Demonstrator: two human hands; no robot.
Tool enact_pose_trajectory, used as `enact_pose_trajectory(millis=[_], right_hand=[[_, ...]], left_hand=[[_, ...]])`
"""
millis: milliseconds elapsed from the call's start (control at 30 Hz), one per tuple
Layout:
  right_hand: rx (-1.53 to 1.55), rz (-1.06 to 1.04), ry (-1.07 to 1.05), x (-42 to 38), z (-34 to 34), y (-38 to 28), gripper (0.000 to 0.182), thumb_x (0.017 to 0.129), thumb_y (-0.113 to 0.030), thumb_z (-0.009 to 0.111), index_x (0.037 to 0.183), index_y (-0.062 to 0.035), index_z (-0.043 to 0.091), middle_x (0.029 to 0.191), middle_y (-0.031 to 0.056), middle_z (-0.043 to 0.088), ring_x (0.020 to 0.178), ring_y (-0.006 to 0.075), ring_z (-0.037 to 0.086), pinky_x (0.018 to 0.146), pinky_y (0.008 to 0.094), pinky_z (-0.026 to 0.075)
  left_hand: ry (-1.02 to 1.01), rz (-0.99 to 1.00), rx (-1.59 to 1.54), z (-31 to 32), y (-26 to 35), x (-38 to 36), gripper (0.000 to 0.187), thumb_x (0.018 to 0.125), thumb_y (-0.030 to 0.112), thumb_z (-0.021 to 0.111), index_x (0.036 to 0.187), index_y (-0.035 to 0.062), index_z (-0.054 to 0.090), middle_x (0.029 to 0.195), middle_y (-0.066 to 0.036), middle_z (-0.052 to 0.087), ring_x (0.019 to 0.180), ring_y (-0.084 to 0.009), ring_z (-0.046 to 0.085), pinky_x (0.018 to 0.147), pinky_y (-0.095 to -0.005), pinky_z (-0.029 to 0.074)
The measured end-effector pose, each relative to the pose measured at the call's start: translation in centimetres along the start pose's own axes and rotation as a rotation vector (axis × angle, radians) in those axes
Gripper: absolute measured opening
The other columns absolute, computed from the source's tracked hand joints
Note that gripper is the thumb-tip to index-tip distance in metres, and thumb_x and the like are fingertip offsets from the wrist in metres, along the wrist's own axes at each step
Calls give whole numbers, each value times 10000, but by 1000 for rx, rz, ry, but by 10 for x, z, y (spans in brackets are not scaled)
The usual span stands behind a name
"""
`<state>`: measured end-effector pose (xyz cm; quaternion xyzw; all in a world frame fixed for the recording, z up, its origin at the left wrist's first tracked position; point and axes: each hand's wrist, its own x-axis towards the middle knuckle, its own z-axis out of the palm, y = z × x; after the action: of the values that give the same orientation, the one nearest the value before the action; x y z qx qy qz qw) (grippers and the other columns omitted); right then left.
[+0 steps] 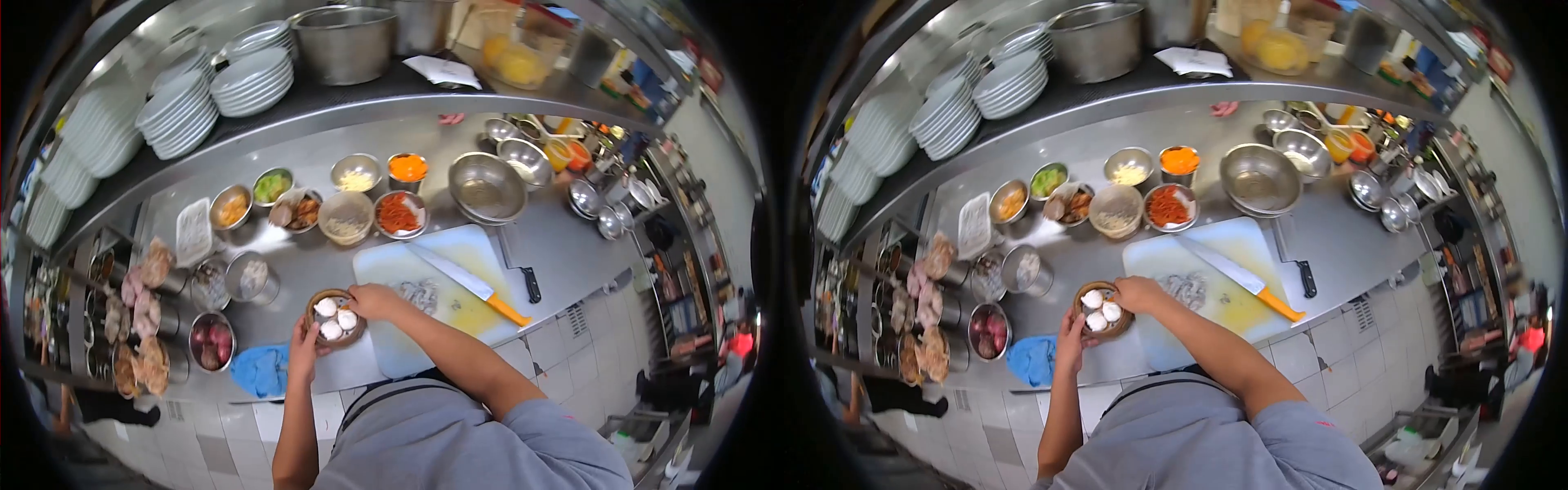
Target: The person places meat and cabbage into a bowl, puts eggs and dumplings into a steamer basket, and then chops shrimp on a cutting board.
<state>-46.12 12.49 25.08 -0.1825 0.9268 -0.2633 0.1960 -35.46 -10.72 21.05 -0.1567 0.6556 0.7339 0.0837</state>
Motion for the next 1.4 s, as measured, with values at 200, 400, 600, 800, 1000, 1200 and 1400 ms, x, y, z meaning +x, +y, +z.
enact_pose_trajectory(millis=[200,400,600,800,1000,1200,1400], right_hand=[[106,42,115,-78,-53,20,476,1014,-467,562,1217,-60,700,1113,243,752,1048,449,714,924,558,555],[758,194,311,-204,-101,105,384,1085,-315,595,1394,-90,637,913,55,724,804,119,663,723,298,549],[889,391,550,-329,-106,231,352,1077,-333,612,1326,-92,675,923,23,716,773,114,639,677,279,522],[929,486,660,-449,-111,347,305,1069,-263,624,1295,-68,688,927,17,701,741,87,594,653,263,509],[986,583,683,-521,-124,436,320,1060,-274,654,1290,-54,689,933,23,702,744,85,594,655,253,511],[1086,532,726,-532,-170,469,362,1069,-305,651,1334,-60,668,979,27,706,751,86,593,668,252,513],[970,285,943,-495,-313,496,414,1059,-314,663,1386,-64,621,1043,20,696,827,94,614,676,269,516]], left_hand=[[-214,-59,-25,40,39,0,515,1050,214,630,1501,45,448,1294,-139,658,1033,-253,747,692,-380,686],[-366,-59,56,138,74,23,492,1037,222,612,1481,52,487,1258,-132,680,1022,-255,750,690,-396,690],[-435,35,40,267,104,74,485,1032,259,626,1467,89,496,1235,-127,689,972,-272,758,712,-438,688],[-368,74,-58,425,148,124,440,1018,263,641,1397,77,517,1174,-105,678,842,-234,738,611,-372,670],[-237,79,-95,538,156,176,516,995,340,661,1403,57,521,1204,-138,671,798,-238,716,596,-371,649],[-266,43,-79,587,171,191,547,1004,361,659,1438,64,508,1234,-137,676,845,-263,731,681,-413,649],[-229,103,-250,623,165,215,614,1048,390,646,1530,61,454,1404,-160,598,1099,-309,693,859,-446,624]])
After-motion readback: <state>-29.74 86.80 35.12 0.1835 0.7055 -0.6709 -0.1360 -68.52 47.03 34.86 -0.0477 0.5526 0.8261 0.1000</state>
